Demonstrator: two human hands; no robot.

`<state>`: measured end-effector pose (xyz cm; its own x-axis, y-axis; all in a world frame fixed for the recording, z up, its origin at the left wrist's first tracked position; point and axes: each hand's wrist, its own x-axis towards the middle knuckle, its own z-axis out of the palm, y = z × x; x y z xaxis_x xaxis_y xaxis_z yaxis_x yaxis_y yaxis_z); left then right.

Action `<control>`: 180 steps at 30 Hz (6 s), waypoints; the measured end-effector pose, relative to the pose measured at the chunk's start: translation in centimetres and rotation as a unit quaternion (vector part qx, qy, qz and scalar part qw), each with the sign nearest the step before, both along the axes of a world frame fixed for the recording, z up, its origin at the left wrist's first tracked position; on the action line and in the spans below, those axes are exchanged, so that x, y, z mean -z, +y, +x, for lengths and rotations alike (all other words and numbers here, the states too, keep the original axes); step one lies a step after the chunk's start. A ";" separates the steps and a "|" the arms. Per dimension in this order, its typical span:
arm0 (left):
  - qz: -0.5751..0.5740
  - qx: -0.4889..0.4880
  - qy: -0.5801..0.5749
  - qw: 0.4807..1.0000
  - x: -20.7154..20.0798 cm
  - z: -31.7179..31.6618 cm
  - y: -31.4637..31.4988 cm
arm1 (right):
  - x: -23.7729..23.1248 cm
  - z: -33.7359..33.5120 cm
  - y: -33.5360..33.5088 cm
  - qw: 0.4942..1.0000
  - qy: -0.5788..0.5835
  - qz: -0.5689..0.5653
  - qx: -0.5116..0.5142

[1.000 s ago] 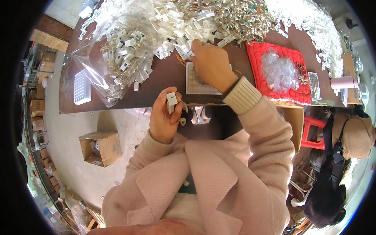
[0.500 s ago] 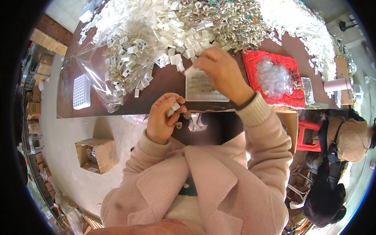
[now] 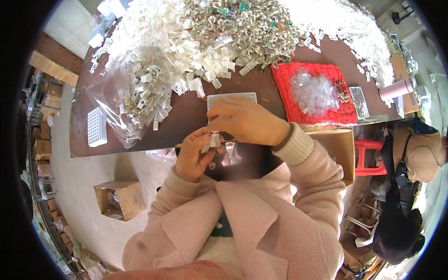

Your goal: The person repeatedly picks small white plastic housings and metal contacts from a table, joins them by hand, and places the assembled units into a white tray. The person occasionally uses a small light to illuminate the components during assembly.

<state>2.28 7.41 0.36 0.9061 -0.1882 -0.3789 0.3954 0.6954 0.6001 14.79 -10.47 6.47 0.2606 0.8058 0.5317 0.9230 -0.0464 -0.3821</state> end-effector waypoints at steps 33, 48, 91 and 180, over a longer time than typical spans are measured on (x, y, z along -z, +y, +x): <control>0.021 -0.033 -0.010 0.999 1.7 0.1 -0.5 | 5.9 4.0 -5.5 0.880 -0.078 -0.146 0.446; 0.029 -0.018 -0.023 0.999 2.0 -0.3 -1.2 | 4.3 0.8 -9.7 0.938 0.139 0.012 0.317; -0.004 -0.117 -0.105 0.988 1.2 0.0 -2.4 | 1.0 1.7 -7.6 0.826 0.329 0.350 0.294; 0.005 -0.157 -0.108 0.982 3.3 -1.8 -1.8 | 6.8 -4.6 -0.5 0.908 0.094 -0.010 0.407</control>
<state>0.52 5.65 -2.97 0.9780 0.1171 -0.1725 0.0249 0.7558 0.6543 10.15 -10.95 -0.36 0.8595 0.3135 0.4037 0.4977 -0.6934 -0.5210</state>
